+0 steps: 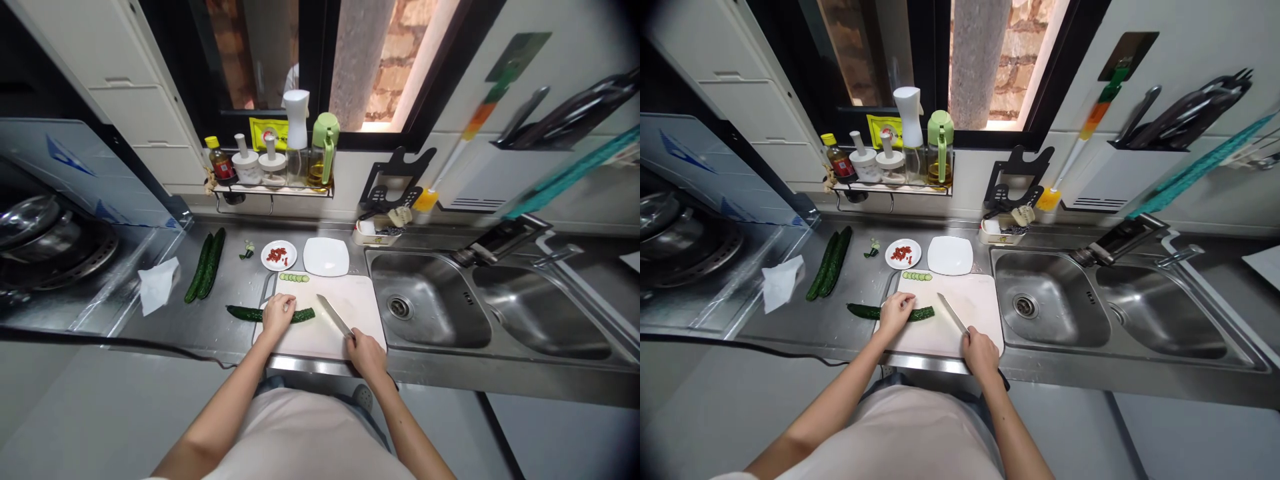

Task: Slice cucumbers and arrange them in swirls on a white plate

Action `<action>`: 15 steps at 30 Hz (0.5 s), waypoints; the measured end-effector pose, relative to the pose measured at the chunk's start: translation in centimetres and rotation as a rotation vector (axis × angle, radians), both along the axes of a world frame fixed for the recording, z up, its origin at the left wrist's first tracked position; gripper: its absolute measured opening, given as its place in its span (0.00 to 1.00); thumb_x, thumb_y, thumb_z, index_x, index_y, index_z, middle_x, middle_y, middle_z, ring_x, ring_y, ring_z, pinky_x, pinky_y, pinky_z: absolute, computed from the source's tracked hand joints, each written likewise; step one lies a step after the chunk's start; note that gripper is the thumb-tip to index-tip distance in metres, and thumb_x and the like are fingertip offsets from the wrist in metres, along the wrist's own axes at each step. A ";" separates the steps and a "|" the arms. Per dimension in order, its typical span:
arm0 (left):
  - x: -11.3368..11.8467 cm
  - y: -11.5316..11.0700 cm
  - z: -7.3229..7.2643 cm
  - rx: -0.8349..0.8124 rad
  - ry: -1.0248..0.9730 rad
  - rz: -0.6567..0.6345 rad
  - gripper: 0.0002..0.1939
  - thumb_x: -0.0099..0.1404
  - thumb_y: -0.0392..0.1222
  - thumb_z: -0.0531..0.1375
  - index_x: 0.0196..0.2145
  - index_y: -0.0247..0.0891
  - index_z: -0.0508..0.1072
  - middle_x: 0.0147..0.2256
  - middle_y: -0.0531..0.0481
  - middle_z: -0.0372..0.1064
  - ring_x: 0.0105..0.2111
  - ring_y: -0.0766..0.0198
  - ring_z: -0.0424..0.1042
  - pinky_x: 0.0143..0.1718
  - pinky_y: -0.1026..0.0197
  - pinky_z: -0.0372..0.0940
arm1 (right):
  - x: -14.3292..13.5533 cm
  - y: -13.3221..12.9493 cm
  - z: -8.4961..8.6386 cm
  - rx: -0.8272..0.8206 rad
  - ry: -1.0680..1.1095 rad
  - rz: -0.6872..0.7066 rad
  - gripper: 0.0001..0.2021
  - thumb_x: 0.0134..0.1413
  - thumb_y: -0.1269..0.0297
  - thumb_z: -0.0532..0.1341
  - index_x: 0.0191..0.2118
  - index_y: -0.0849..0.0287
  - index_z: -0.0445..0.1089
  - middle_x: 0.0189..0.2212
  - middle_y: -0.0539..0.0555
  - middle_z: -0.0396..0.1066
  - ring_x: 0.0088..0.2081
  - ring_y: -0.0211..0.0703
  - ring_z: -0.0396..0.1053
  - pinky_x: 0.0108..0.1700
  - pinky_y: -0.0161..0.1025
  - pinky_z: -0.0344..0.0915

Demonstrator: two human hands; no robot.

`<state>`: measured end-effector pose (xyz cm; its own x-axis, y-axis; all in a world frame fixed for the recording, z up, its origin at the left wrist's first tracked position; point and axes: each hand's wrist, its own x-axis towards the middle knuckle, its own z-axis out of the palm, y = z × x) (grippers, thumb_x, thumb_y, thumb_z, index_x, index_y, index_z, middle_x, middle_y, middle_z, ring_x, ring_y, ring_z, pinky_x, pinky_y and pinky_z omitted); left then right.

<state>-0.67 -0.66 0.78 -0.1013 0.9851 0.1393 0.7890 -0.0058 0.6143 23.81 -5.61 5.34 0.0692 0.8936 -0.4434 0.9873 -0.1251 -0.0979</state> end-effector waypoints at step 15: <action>1.8 -1.0 -0.5 0.071 0.043 -0.278 0.09 0.66 0.43 0.57 0.38 0.44 0.77 0.38 0.49 0.72 0.42 0.61 0.68 0.44 0.57 0.60 | 0.0 0.4 0.4 -0.057 -0.008 0.051 0.17 0.65 0.59 0.45 0.46 0.57 0.68 0.41 0.61 0.75 0.44 0.49 0.73 0.40 0.39 0.60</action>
